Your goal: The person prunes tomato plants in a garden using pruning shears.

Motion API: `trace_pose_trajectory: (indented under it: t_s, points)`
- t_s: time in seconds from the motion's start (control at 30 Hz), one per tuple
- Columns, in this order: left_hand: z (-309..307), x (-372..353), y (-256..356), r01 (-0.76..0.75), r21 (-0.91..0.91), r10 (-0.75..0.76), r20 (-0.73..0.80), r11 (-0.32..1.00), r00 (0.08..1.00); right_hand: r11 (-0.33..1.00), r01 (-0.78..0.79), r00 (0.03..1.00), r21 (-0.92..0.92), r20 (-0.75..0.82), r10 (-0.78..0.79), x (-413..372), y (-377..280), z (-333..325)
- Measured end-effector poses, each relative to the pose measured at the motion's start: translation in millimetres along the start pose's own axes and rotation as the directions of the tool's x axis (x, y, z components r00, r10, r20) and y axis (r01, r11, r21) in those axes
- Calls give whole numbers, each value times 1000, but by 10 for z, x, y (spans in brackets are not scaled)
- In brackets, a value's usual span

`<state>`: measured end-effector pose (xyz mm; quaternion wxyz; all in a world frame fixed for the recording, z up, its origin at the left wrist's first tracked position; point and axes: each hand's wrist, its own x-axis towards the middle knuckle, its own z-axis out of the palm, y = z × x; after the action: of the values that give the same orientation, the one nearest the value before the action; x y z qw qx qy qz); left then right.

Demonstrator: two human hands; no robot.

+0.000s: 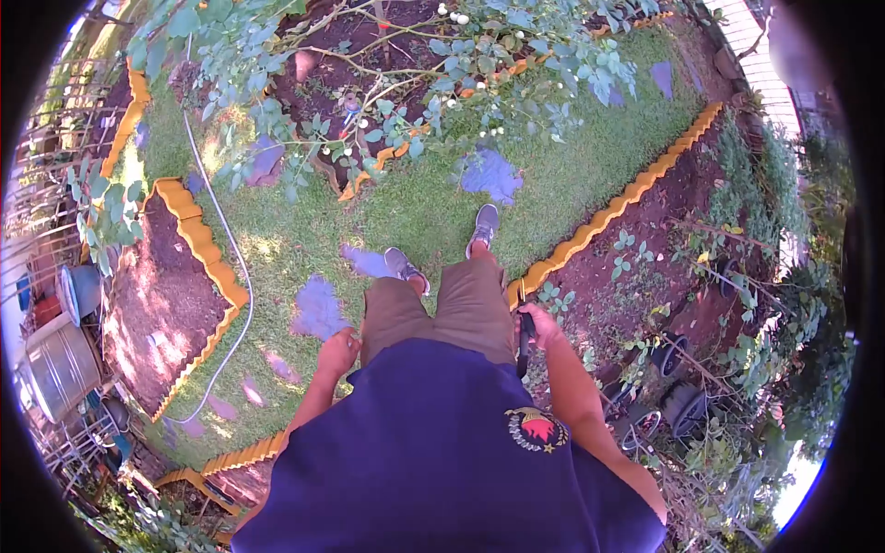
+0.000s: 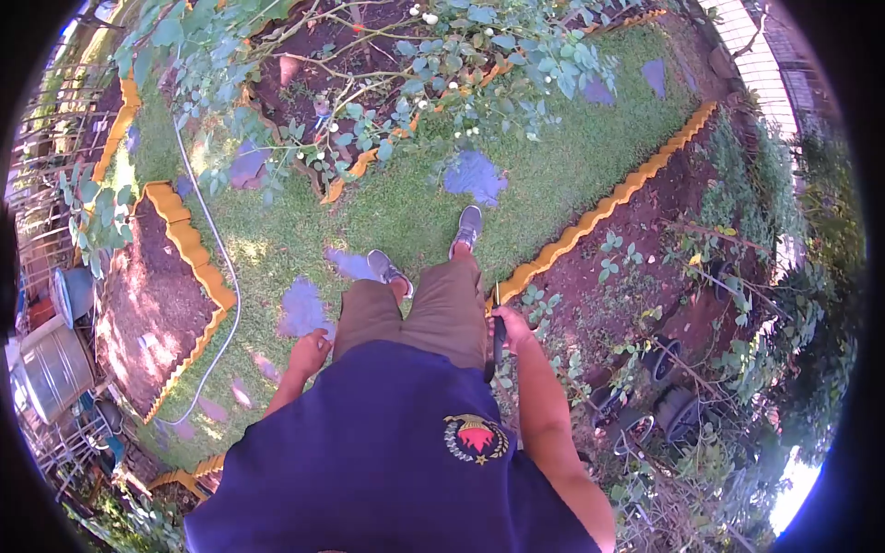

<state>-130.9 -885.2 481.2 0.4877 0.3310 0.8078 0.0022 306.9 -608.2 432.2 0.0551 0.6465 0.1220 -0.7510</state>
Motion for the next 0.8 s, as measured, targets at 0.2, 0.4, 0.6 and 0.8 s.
trace_pose_trajectory:
  t_s: [0.2, 0.4, 0.6, 0.8]
  points:
    - [-191, 546, 422, -200, -10, 198, -79, 980, 977, 958, 287, 957, -6, -50, -287, 338, -270, 484]
    - [-443, 1489, 2026, -442, -112, 433, -101, 890, 896, 904, 427, 904, -19, 20, -427, 793, -1062, 739]
    - [-211, 3461, 3304, -589, 105, 577, -395, 801, 715, 903, 425, 894, 55, 128, -429, 1390, -1902, 828]
    - [-30, 4661, 3752, -303, 443, 487, -395, 844, 779, 892, 447, 872, 65, 192, -451, 2099, -2445, 822]
